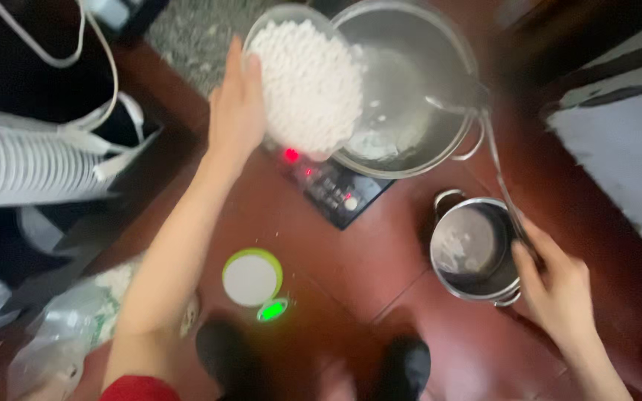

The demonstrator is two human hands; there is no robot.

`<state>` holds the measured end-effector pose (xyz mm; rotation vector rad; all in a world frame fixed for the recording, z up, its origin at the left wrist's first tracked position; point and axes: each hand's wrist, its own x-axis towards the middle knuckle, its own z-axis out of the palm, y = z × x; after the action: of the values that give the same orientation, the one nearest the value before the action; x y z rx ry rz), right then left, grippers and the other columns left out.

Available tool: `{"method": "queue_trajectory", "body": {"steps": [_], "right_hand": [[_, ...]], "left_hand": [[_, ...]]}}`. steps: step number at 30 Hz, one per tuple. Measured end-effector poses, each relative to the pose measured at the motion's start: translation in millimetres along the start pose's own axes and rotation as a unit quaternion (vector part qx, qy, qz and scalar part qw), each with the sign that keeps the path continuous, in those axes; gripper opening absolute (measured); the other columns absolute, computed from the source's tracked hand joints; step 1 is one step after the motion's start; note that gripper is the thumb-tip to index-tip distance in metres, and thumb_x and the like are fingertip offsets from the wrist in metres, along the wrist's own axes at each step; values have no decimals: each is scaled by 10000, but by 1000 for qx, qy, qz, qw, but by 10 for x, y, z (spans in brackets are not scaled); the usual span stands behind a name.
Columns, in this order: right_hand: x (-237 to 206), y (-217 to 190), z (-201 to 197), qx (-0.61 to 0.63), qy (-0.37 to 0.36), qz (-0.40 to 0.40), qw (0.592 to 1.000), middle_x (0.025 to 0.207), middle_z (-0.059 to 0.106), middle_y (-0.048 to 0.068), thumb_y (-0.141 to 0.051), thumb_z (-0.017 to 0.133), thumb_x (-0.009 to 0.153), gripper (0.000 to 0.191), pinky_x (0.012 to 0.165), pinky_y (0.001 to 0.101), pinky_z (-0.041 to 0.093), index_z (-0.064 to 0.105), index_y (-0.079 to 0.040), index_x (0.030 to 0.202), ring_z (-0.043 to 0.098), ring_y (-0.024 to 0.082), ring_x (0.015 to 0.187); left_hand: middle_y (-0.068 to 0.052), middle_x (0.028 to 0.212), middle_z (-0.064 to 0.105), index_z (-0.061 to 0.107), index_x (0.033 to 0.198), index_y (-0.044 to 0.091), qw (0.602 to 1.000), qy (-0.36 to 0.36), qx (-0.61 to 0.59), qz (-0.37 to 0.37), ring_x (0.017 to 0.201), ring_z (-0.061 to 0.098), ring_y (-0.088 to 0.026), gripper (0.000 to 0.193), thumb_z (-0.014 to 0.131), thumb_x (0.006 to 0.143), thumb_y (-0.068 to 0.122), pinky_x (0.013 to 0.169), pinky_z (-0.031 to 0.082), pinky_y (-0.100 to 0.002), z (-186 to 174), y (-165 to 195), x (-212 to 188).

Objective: The person opens a plastic bag of white tapioca pearls, pours some into a plastic bowl, and tips the bowl into a pot of boiling water on an induction cooker. They stir the pot with a ladle, add more pearls directly from the bag, then gather and tie the bag closed.

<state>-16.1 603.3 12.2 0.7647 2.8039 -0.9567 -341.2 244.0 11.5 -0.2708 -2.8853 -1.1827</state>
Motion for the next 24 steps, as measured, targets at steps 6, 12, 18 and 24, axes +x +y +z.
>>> {"method": "queue_trajectory", "body": {"steps": [6,12,18,24], "right_hand": [[475,-211,484,-26,113,-219,969,1197,695,268,-69,621,1025,356,855,448,574,642,-38,1379,709,395,1034],[492,-202,534,-56,86,-148,984,1007,706,269,-91,634,984,375,806,497,555,673,-55,1356,699,434,912],[552,-333,519,-96,108,-155,977,954,709,250,-132,626,992,366,778,526,556,685,-82,1350,699,427,860],[895,-703,527,-168,85,-147,971,841,704,230,-150,602,984,418,679,557,539,669,-137,1397,688,440,753]], "left_hand": [[-353,1135,683,272,1620,109,998,-27,5,-60,1125,632,-524,675,384,1074,488,1028,461,-553,-62,226,18],[-339,1032,713,286,1616,105,999,-19,16,-34,1038,676,-517,656,388,1088,481,979,498,-563,-24,235,43],[-360,1016,700,284,1625,92,998,-15,52,-16,1023,657,-546,646,394,1115,472,955,476,-594,40,207,18],[-336,1033,713,277,1625,109,998,-35,33,-41,1039,669,-524,658,365,1090,482,963,487,-567,8,299,-15]]}}
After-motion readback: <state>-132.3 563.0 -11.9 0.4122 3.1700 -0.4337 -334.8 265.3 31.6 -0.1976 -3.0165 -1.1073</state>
